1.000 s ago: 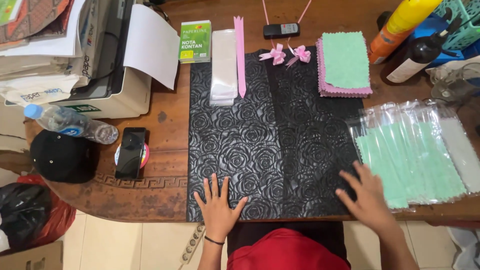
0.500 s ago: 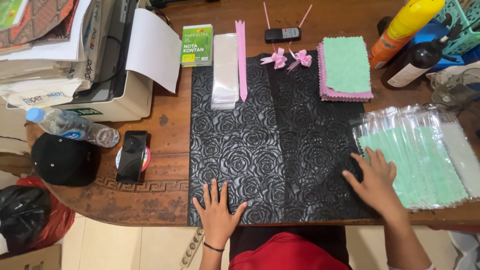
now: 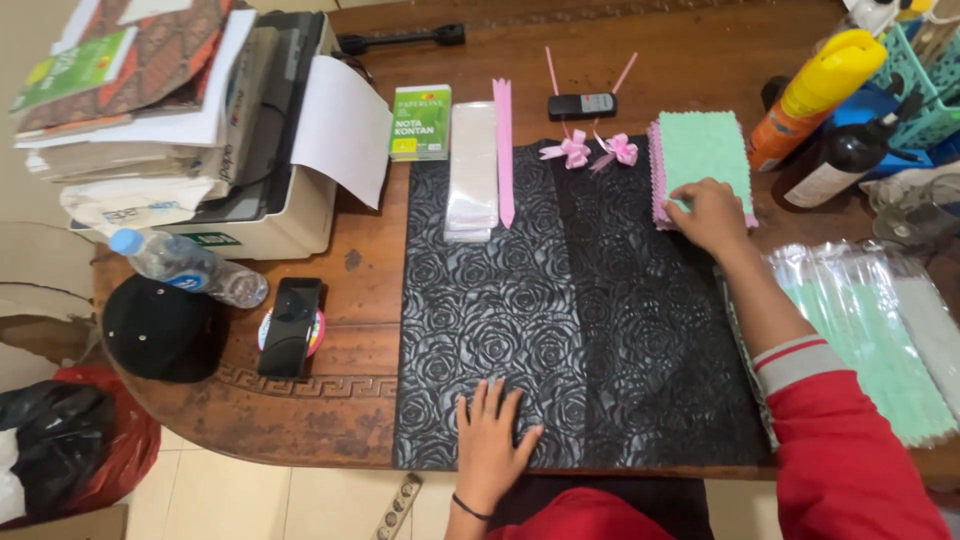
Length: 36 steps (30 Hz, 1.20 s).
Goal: The person folds a light-green cloth and a pink cloth by hand, سپس places each folded cloth into a clear plastic bag and seals them with adhesive strips.
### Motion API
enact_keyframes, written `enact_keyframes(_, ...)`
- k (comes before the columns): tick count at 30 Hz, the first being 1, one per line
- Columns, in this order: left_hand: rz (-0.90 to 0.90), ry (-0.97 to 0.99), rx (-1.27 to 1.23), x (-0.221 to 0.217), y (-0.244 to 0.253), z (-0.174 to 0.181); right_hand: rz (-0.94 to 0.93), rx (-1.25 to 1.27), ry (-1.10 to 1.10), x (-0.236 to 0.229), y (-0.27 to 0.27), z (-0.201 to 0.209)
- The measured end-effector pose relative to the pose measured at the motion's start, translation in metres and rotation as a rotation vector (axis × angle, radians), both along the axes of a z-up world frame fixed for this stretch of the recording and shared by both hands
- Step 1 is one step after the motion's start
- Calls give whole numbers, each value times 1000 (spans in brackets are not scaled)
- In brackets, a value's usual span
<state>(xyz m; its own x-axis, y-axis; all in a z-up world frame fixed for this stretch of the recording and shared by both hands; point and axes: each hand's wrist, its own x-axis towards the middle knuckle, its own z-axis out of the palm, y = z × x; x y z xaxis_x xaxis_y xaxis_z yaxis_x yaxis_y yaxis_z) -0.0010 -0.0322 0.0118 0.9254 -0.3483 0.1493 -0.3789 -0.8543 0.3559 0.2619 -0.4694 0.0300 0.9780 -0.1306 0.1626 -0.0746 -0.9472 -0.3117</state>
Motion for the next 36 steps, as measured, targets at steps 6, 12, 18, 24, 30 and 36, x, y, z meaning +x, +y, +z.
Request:
enact_keyframes(6, -103, 120, 2, -3, 13, 2, -31, 160, -125, 3, -6, 2)
enact_keyframes(12, -33, 53, -188, 4, 5, 12, 28, 324, -771, -6, -30, 58)
enact_keyframes(18, -165, -121, -535, 17, -29, 62, 223, 78, -603, -64, -30, 98)
enact_keyframes(24, -456, -77, -891, 18, -66, 89, 801, 197, 105, -187, 77, 84)
enact_keyframes(30, -700, 245, -746, 0, -57, 44, 1160, 458, -337, -277, 154, 116)
enact_keyframes(36, -568, 547, -720, -28, -6, 46, 659, 865, -410, -321, 135, 24)
